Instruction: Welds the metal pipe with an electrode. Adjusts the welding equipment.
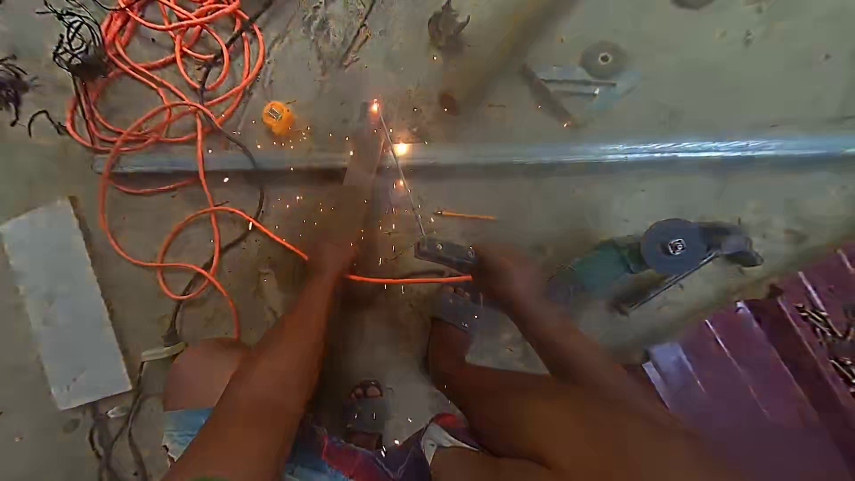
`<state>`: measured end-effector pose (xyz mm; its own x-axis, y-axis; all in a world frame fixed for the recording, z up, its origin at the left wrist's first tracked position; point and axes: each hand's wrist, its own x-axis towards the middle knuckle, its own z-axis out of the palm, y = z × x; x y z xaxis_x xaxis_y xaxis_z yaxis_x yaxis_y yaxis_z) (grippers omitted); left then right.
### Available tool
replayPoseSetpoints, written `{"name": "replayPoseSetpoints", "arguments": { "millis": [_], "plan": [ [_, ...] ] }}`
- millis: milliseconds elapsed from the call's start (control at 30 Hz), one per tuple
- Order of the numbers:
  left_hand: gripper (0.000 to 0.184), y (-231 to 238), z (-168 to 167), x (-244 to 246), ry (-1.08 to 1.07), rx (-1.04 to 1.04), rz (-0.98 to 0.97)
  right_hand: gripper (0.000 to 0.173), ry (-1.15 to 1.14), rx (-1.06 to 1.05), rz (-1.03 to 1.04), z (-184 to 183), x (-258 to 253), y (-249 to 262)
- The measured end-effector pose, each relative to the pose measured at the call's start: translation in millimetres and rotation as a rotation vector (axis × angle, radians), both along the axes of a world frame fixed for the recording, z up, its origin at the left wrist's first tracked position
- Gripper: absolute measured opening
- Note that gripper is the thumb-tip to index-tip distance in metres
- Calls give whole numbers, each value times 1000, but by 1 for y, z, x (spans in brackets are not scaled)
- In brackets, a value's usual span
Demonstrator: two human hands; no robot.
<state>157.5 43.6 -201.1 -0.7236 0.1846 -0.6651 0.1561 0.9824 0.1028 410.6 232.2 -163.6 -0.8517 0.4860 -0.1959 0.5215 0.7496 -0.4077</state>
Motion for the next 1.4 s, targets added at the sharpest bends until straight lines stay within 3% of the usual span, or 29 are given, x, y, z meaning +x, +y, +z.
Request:
{"name": "replayPoseSetpoints", "arguments": {
  "millis": [367, 700, 933, 1000, 1133, 1267, 1400],
  "plan": [
    [66, -1, -13, -3, 55, -23, 12, 16, 7, 95, 36, -9, -7, 2],
    [82, -4, -15, 0, 50, -19, 20, 22, 1, 20, -17, -2, -8, 2],
    [67, -6, -11, -1, 51, 69, -12, 22, -132, -40, -24, 0, -14, 4],
    [73, -6, -14, -3, 59, 46, -22, 22, -121, -27, -21, -1, -14, 5],
    [67, -4, -9, -1, 37, 3, -34, 23, -80, -41, -31, -2, -11, 5],
    [80, -5, -14, -2, 34, -33, -25, 20, 20, 22, -1, -4, -7, 5],
    [74, -4, -14, -2, 53, -12, -13, 18, -34, 32, 4, -9, -7, 5]
  ]
}}
